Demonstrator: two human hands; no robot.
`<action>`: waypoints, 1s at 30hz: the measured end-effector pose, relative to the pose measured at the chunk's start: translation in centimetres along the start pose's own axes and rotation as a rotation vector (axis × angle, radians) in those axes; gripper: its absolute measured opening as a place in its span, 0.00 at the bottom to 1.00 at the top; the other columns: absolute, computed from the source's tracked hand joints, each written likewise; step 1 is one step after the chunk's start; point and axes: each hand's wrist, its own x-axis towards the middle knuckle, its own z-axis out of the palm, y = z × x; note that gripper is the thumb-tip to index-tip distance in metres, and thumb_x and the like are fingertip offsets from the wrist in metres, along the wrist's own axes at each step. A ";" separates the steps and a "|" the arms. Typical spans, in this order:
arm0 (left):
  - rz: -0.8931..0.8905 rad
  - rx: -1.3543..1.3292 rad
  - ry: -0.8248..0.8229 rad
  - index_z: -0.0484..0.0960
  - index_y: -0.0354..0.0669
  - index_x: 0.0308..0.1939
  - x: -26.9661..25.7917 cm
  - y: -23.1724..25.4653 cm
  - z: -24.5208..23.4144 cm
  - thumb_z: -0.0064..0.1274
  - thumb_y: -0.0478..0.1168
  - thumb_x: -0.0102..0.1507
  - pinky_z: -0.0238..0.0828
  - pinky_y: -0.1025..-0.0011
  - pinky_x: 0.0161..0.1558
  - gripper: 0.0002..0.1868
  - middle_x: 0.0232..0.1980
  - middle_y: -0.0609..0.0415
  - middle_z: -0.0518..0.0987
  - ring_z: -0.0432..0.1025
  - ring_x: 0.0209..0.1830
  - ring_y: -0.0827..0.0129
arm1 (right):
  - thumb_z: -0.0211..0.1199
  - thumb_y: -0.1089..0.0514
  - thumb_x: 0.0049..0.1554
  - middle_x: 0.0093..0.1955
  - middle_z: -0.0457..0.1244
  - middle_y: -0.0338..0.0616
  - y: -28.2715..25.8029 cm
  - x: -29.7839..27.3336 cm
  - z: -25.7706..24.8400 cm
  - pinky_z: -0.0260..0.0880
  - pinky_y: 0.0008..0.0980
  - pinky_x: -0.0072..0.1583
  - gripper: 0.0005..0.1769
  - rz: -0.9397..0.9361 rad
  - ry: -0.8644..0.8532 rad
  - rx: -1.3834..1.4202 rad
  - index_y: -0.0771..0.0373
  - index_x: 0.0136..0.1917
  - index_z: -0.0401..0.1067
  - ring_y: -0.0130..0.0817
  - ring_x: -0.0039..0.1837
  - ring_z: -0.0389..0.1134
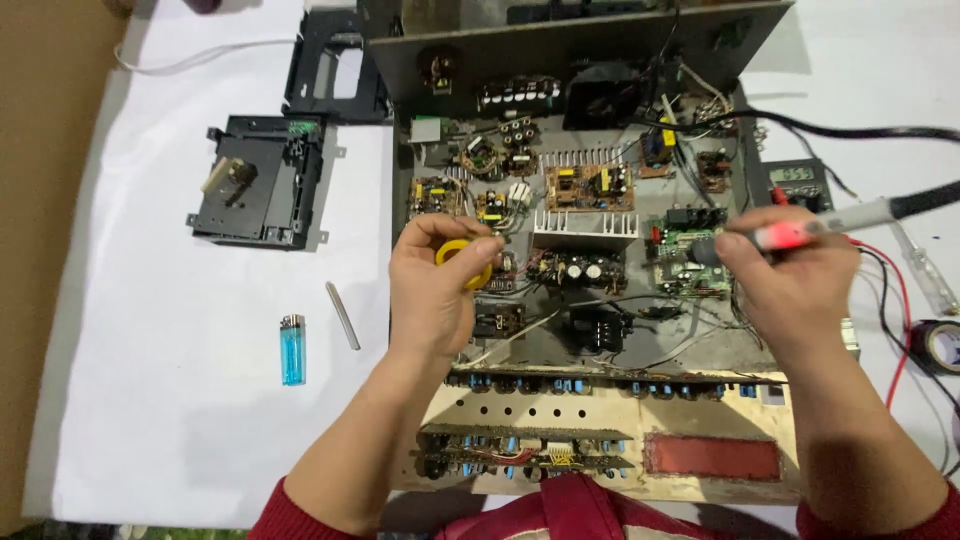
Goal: Soldering components on a circuit board and testing connections with a multimeter inside a disassembled electronic device.
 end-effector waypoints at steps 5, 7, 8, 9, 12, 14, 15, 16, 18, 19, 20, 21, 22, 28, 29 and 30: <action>0.047 -0.257 -0.065 0.79 0.37 0.45 0.7 -0.2 3.2 0.57 0.23 0.62 0.83 0.60 0.45 0.11 0.44 0.41 0.83 0.81 0.44 0.51 | 0.67 0.65 0.63 0.44 0.67 0.38 0.4 4.3 0.6 0.69 0.27 0.57 0.01 -0.113 0.093 -0.027 0.64 0.49 0.77 0.26 0.49 0.66; 0.068 -0.272 -0.118 0.78 0.37 0.46 1.0 -0.1 4.4 0.51 0.21 0.64 0.81 0.58 0.55 0.11 0.47 0.39 0.82 0.80 0.50 0.47 | 0.62 0.64 0.62 0.41 0.65 0.39 -0.6 5.4 1.0 0.70 0.30 0.57 0.02 -0.052 0.055 0.082 0.61 0.47 0.75 0.29 0.48 0.66; 0.076 -0.273 -0.125 0.78 0.37 0.46 1.2 0.0 5.0 0.51 0.21 0.64 0.81 0.58 0.55 0.11 0.47 0.39 0.82 0.80 0.50 0.47 | 0.62 0.64 0.62 0.41 0.65 0.39 -0.9 5.6 1.3 0.70 0.30 0.57 0.02 -0.062 0.058 0.084 0.61 0.47 0.75 0.29 0.48 0.66; 0.068 -0.248 -0.099 0.79 0.37 0.46 1.5 0.0 5.5 0.51 0.20 0.64 0.81 0.59 0.56 0.11 0.48 0.40 0.82 0.80 0.51 0.48 | 0.57 0.67 0.61 0.47 0.65 0.46 -1.1 5.9 1.7 0.70 0.31 0.50 0.04 -0.084 -0.004 0.258 0.63 0.44 0.70 0.36 0.47 0.68; 0.081 -0.170 -0.069 0.80 0.38 0.45 2.3 -0.4 6.8 0.54 0.21 0.62 0.82 0.59 0.57 0.11 0.48 0.44 0.82 0.80 0.51 0.52 | 0.49 0.72 0.59 0.46 0.63 0.55 -2.3 6.5 2.8 0.65 0.31 0.40 0.07 -0.005 -0.085 0.523 0.65 0.44 0.67 0.39 0.40 0.64; 0.099 -0.114 -0.065 0.82 0.39 0.44 3.1 -1.5 7.4 0.56 0.23 0.61 0.81 0.59 0.57 0.10 0.47 0.46 0.83 0.81 0.49 0.55 | 0.48 0.75 0.57 0.40 0.61 0.56 -2.0 7.0 3.8 0.62 0.29 0.37 0.11 0.098 -0.099 0.615 0.67 0.46 0.70 0.36 0.34 0.58; 0.138 -0.139 -0.122 0.80 0.34 0.44 3.5 -2.3 7.5 0.60 0.23 0.60 0.83 0.61 0.53 0.10 0.47 0.42 0.82 0.81 0.49 0.51 | 0.53 0.73 0.56 0.40 0.63 0.55 -1.1 7.4 4.4 0.63 0.28 0.35 0.09 0.010 -0.085 0.601 0.71 0.49 0.71 0.29 0.29 0.58; 0.174 -0.165 -0.179 0.79 0.29 0.44 3.9 -3.1 7.8 0.64 0.24 0.58 0.84 0.62 0.48 0.12 0.47 0.37 0.82 0.81 0.49 0.47 | 0.59 0.72 0.55 0.41 0.64 0.54 -0.2 7.7 4.9 0.65 0.27 0.32 0.12 -0.076 -0.069 0.584 0.76 0.53 0.73 0.23 0.24 0.59; 0.181 -0.122 -0.214 0.80 0.29 0.43 4.4 -3.1 7.9 0.64 0.24 0.58 0.84 0.64 0.48 0.12 0.47 0.38 0.82 0.81 0.49 0.48 | 0.65 0.72 0.51 0.45 0.65 0.55 -2.1 7.0 4.5 0.66 0.28 0.34 0.13 -0.128 -0.092 0.419 0.74 0.52 0.75 0.26 0.30 0.61; 0.192 -0.077 -0.249 0.80 0.29 0.43 4.6 -3.1 7.9 0.64 0.24 0.59 0.85 0.65 0.47 0.11 0.47 0.39 0.82 0.81 0.49 0.49 | 0.72 0.71 0.48 0.48 0.66 0.57 -3.1 6.6 4.4 0.67 0.29 0.37 0.15 -0.181 -0.117 0.257 0.72 0.51 0.78 0.29 0.35 0.64; 0.188 -0.077 -0.250 0.80 0.29 0.43 4.6 -3.2 8.1 0.64 0.24 0.59 0.85 0.65 0.47 0.11 0.47 0.39 0.82 0.81 0.49 0.49 | 0.72 0.71 0.48 0.48 0.66 0.57 -3.3 6.6 4.4 0.67 0.29 0.37 0.15 -0.178 -0.115 0.256 0.72 0.51 0.78 0.29 0.35 0.64; 0.208 -0.053 -0.257 0.80 0.29 0.43 4.5 -3.3 8.3 0.63 0.24 0.59 0.84 0.66 0.48 0.10 0.47 0.40 0.82 0.81 0.50 0.50 | 0.76 0.68 0.49 0.49 0.68 0.57 -3.5 6.6 4.3 0.68 0.38 0.47 0.15 -0.261 -0.131 0.085 0.69 0.51 0.80 0.40 0.44 0.67; 0.230 -0.031 -0.263 0.79 0.30 0.43 4.5 -3.3 8.5 0.63 0.25 0.60 0.84 0.67 0.48 0.10 0.47 0.41 0.81 0.81 0.51 0.51 | 0.80 0.66 0.50 0.49 0.69 0.57 -3.8 6.6 4.3 0.69 0.47 0.58 0.15 -0.346 -0.150 -0.088 0.65 0.51 0.82 0.50 0.52 0.71; 0.365 0.118 -0.149 0.81 0.33 0.41 3.1 -0.9 6.7 0.61 0.24 0.60 0.84 0.65 0.51 0.08 0.47 0.43 0.81 0.81 0.50 0.54 | 0.72 0.65 0.60 0.50 0.70 0.50 -1.2 7.0 3.9 0.68 0.44 0.60 0.06 -0.347 -0.106 -0.201 0.60 0.51 0.83 0.48 0.52 0.71; 0.368 0.121 -0.145 0.81 0.33 0.41 2.9 -0.7 5.9 0.61 0.24 0.60 0.84 0.65 0.51 0.08 0.47 0.43 0.81 0.81 0.50 0.54 | 0.72 0.65 0.60 0.50 0.70 0.50 -2.0 7.1 3.5 0.68 0.44 0.60 0.06 -0.349 -0.109 -0.197 0.60 0.51 0.83 0.48 0.52 0.71; 0.430 0.258 -0.122 0.82 0.36 0.40 2.9 -0.4 5.0 0.63 0.24 0.60 0.84 0.67 0.49 0.08 0.45 0.47 0.81 0.82 0.49 0.58 | 0.68 0.58 0.63 0.48 0.70 0.51 -2.8 7.4 3.2 0.67 0.46 0.61 0.06 -0.320 -0.197 -0.342 0.60 0.49 0.83 0.51 0.53 0.71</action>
